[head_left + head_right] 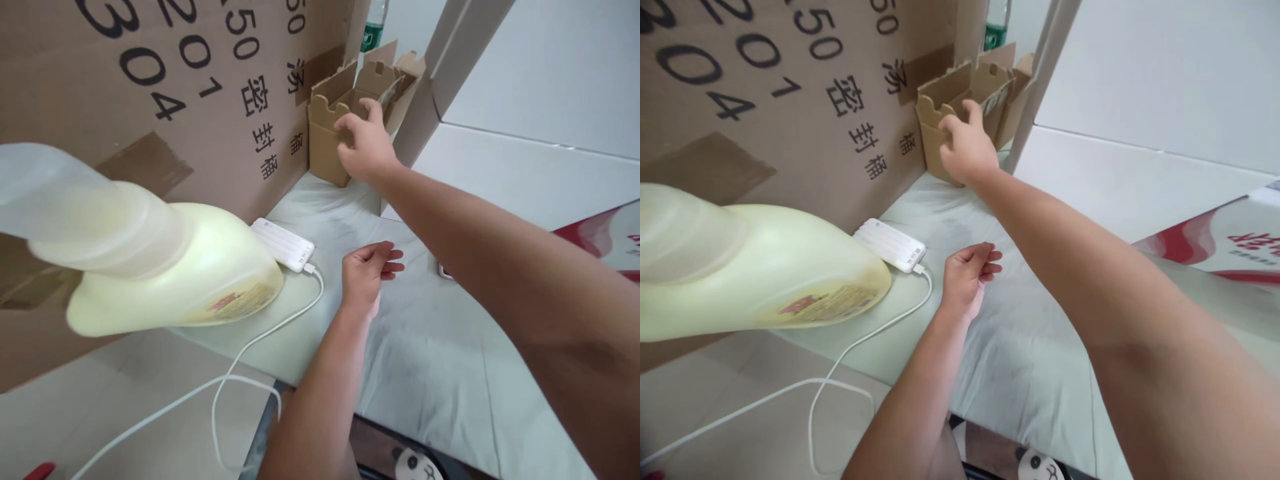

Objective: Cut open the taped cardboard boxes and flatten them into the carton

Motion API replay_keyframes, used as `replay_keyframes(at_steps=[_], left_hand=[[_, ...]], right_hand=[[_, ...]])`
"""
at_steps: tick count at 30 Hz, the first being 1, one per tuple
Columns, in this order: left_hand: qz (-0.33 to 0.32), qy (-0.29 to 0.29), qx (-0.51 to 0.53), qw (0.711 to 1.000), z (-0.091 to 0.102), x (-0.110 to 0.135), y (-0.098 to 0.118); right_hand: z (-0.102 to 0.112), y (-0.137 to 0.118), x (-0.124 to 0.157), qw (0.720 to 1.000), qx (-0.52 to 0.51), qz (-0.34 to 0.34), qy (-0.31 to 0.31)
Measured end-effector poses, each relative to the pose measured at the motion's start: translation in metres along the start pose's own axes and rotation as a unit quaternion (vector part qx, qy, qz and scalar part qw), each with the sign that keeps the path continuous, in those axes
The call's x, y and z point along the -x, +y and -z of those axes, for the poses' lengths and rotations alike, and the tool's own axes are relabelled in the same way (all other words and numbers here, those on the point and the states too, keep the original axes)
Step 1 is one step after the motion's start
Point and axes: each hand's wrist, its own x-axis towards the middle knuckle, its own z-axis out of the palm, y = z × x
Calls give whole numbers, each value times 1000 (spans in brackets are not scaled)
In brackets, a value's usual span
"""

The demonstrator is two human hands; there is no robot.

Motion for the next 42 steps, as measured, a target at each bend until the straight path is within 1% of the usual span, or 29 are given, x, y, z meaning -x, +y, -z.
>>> replay_keyframes(at_steps=[3,5,7,9,12,15,17,19,21,22,24,26,28,30,31,33,36,38,40,41,42], left_hand=[[5,0,12,1000,-2,1,4],[1,7,25,1000,-3,0,7],[-22,33,43,998,-2,-1,11],[-70,81,60,993,2,-1,17],[-178,161,61,969,12,2,28],[-302,208,37,930,20,6,35],[-362,235,29,902,24,9,38],[-400,251,19,881,26,11,39],[-418,253,5,872,26,12,37],[-420,251,-8,872,25,12,35],[-415,237,-47,877,22,13,27],[-408,212,-95,883,15,15,16],[-403,182,-139,886,7,18,2],[-390,154,-176,891,0,21,-15],[-380,141,-187,895,-3,23,-24],[-357,112,-192,907,-9,28,-41],[-336,61,-182,922,-17,40,-62],[-330,16,-188,925,-23,54,-73],[-293,-61,-208,931,-29,73,-84],[-251,-113,-223,935,-31,85,-90],[-174,-193,-239,936,-33,97,-97]], right_hand=[[-10,8,-19,999,30,-8,-33],[-10,8,-19,999,33,-3,-39],[-4,4,-8,999,26,13,-31],[8,-4,13,999,16,30,-17],[35,-23,60,999,9,51,-3],[67,-41,117,998,-23,55,12],[91,-48,157,997,-53,37,34],[120,-52,199,994,-83,22,61],[154,-52,243,992,-95,7,83],[172,-51,266,992,-89,3,87],[207,-46,310,994,-67,3,90],[237,-35,349,991,-57,-9,119],[258,-21,381,982,-70,-26,174],[270,-6,402,968,-99,-45,226],[272,0,409,962,-113,-54,244],[273,7,416,956,-130,-62,257],[273,7,415,960,-133,-52,240],[275,5,412,963,-133,-42,229],[278,6,411,962,-134,-48,232],[279,7,411,960,-136,-58,237],[280,9,412,958,-140,-68,240]])
